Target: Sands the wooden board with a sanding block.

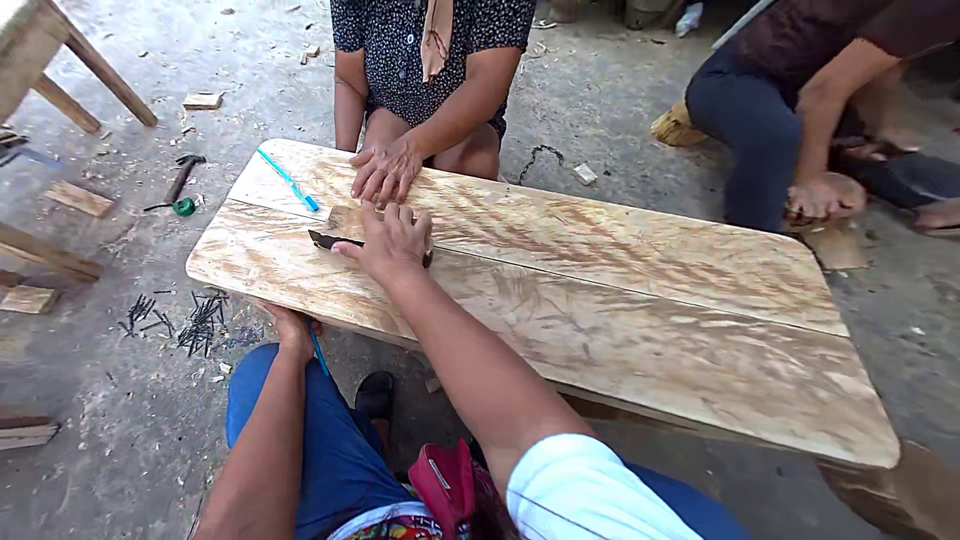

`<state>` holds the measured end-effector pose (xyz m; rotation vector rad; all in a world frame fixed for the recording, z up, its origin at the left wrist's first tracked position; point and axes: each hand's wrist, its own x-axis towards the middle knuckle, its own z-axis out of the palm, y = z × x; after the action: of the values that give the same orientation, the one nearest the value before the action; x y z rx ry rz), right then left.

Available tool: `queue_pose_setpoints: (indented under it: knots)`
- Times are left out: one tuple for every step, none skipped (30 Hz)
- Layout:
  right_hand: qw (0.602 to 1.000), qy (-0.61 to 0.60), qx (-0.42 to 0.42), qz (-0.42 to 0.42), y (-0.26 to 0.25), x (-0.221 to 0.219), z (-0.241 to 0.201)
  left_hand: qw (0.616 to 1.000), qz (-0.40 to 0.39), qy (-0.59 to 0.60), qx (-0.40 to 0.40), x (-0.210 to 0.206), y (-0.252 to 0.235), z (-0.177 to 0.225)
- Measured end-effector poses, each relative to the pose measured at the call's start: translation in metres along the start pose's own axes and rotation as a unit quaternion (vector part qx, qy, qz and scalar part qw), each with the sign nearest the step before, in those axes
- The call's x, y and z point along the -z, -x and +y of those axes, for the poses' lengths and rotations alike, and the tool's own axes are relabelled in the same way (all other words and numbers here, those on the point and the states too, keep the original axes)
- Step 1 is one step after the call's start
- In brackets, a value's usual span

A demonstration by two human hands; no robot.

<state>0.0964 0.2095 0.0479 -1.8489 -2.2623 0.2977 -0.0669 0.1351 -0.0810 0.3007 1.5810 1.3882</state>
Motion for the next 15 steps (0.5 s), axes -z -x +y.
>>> queue_pose_setpoints:
  knots:
    - [1.000, -0.002, 0.006, -0.011, -0.002, 0.001, -0.003, 1.000, -0.004, 0.002, 0.006, 0.002, 0.000, 0.000]
    - [1.000, -0.006, 0.011, -0.013, 0.001, 0.003, 0.001, 1.000, -0.008, 0.003, 0.013, 0.003, 0.000, 0.000]
    - [1.000, -0.003, 0.015, -0.010, 0.008, 0.005, 0.011, 1.000, -0.010, 0.005, 0.017, 0.003, 0.000, 0.000]
    - [1.000, 0.004, 0.019, 0.005, 0.018, 0.007, 0.025, 1.000, -0.015, 0.010, 0.022, 0.003, -0.001, 0.001]
    - [0.999, 0.011, 0.024, 0.033, 0.031, 0.007, 0.044, 0.999, -0.025, 0.015, 0.025, 0.004, -0.001, 0.001]
    - [0.997, 0.025, 0.024, 0.064, 0.046, 0.006, 0.066, 0.999, -0.037, 0.018, 0.028, 0.006, -0.001, 0.001]
    - [0.997, 0.037, 0.005, 0.066, 0.059, 0.009, 0.084, 0.998, -0.046, 0.023, 0.034, 0.006, -0.001, 0.001]
    - [0.997, 0.047, -0.017, 0.061, 0.070, 0.013, 0.097, 0.997, -0.051, 0.027, 0.040, 0.007, -0.001, 0.002]
    - [0.996, 0.055, -0.031, 0.064, 0.076, 0.015, 0.105, 0.997, -0.054, 0.031, 0.045, 0.006, -0.001, 0.003]
    - [0.995, 0.062, -0.038, 0.068, 0.078, 0.016, 0.106, 0.996, -0.058, 0.036, 0.050, 0.006, -0.002, 0.003]
    - [0.995, 0.062, -0.045, 0.066, 0.078, 0.015, 0.100, 0.996, -0.059, 0.037, 0.054, 0.007, -0.002, 0.001]
    - [0.995, 0.060, -0.050, 0.062, 0.074, 0.013, 0.088, 0.996, -0.059, 0.038, 0.057, 0.008, -0.002, 0.000]
    - [0.995, 0.056, -0.049, 0.060, 0.066, 0.009, 0.070, 0.996, -0.059, 0.039, 0.058, 0.009, -0.003, -0.001]
    - [0.996, 0.052, -0.049, 0.050, 0.056, 0.006, 0.048, 0.996, -0.059, 0.042, 0.060, 0.009, -0.004, -0.001]
    - [0.997, 0.048, -0.044, 0.037, 0.045, 0.002, 0.023, 0.995, -0.057, 0.046, 0.064, 0.008, -0.004, 0.000]
